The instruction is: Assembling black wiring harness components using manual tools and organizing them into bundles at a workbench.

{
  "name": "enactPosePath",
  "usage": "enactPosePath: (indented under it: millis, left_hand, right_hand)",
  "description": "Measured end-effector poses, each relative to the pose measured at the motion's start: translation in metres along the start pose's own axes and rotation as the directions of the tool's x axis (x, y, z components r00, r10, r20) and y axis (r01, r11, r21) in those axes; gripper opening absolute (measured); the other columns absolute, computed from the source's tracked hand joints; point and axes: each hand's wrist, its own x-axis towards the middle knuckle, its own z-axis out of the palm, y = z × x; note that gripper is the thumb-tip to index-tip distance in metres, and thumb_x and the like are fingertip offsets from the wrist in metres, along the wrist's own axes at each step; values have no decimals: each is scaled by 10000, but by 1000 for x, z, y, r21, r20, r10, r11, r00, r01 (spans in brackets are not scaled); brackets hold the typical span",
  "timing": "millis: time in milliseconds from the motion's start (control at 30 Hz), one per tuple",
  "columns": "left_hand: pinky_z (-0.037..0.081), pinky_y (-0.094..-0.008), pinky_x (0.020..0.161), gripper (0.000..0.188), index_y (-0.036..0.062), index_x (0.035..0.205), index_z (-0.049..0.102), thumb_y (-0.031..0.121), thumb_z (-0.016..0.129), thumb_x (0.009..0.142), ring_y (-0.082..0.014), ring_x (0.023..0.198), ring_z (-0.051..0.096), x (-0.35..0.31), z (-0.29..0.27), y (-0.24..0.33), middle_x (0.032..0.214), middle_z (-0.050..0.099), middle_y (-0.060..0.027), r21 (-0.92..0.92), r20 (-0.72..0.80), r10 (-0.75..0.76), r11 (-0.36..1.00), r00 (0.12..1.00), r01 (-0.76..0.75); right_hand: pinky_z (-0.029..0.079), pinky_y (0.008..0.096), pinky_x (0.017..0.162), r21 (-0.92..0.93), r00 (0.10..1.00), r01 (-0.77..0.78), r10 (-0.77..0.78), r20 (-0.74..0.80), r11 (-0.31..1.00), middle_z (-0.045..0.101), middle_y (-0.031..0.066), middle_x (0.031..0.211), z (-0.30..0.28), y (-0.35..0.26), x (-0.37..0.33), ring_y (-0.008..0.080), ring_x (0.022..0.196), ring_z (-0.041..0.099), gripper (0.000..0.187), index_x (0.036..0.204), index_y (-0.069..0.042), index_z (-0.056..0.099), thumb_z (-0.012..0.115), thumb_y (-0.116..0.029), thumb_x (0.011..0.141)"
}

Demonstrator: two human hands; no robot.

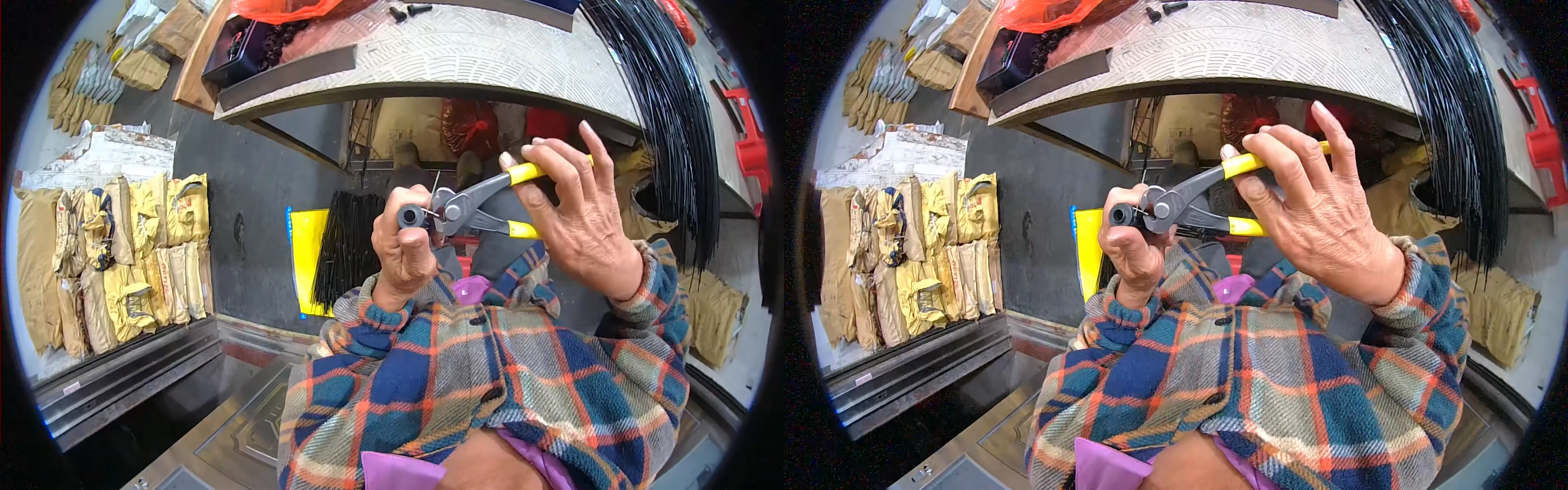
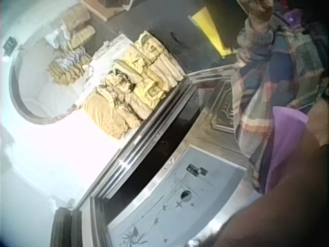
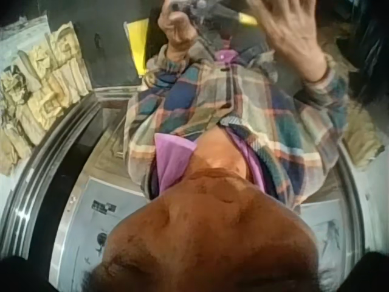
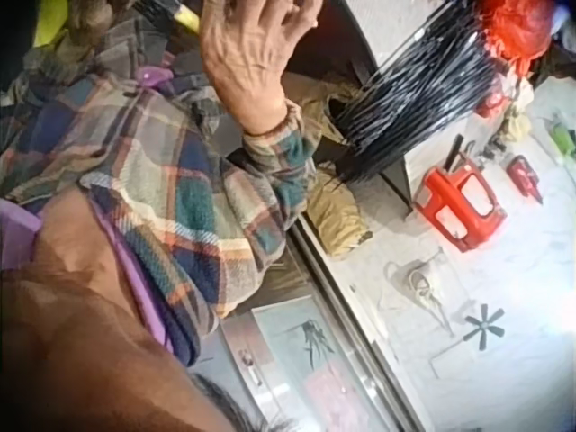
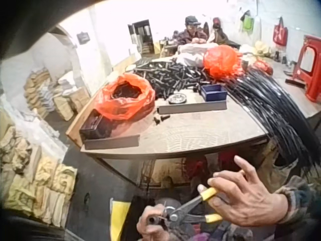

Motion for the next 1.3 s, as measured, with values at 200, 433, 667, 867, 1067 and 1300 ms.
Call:
enactPosePath:
  millis: [200, 433, 667, 867, 1067, 1300]
  left_hand:
    - [305, -201, 433, 480, 2, 843, 458, 481, 472, 861, -60, 491, 416, -7, 5, -4, 630, 466, -20, 104, -92, 80, 992, 993, -70]
    - [274, -148, 407, 513, 42, 835, 423, 553, 463, 829, -25, 506, 379, -2, 21, 1, 691, 439, 0, 218, -156, 83, 975, 984, -48]
    - [281, -214, 412, 615, 7, 782, 492, 586, 302, 870, -73, 432, 398, 0, 9, -2, 503, 441, -7, 172, 13, -40, 984, 999, 37]
    - [277, -183, 386, 634, 29, 798, 420, 654, 318, 815, -56, 433, 361, -2, 8, -1, 547, 394, 6, 164, -10, -98, 982, 995, 99]
    - [277, -163, 403, 649, -11, 917, 493, 611, 324, 843, -26, 458, 360, -1, 17, 0, 597, 424, 20, 290, -168, -33, 954, 985, 81]
    - [352, -179, 530, 1051, -64, 1314, 270, 583, 658, 582, -55, 609, 460, 3, -18, -2, 727, 517, -1, -48, 346, -156, 982, 925, 183]
  right_hand:
    - [423, 360, 765, 57, 985, 26, -35, 166, 998, 453, 90, 994, -16, -5, -1, 218, 873, 504, 237, 942, -45, 573, 581, -81, 708]
    - [454, 329, 701, 447, 937, -219, 315, -151, 867, 502, 136, 978, 63, -47, -30, 256, 838, 535, 234, 853, -35, 592, 632, -25, 623]
    - [194, 438, 1041, -397, 855, -108, -119, -505, 912, 395, -18, 1123, 54, 22, 11, 166, 1136, 399, 336, 1108, -290, 577, 575, -157, 799]
    - [144, 460, 1061, -386, 885, -101, -94, -456, 917, 389, -22, 1128, 57, 15, 11, 157, 1136, 402, 326, 1131, -298, 562, 551, -197, 821]
    - [291, 437, 973, -124, 867, -301, 218, -448, 945, 446, 59, 1042, 76, -29, -8, 205, 1018, 485, 249, 967, -105, 630, 628, -60, 723]
    - [438, 331, 582, 436, 980, 185, -201, -9, 881, 524, 114, 902, 14, 33, -2, 257, 719, 549, 369, 861, -59, 537, 702, -297, 633]
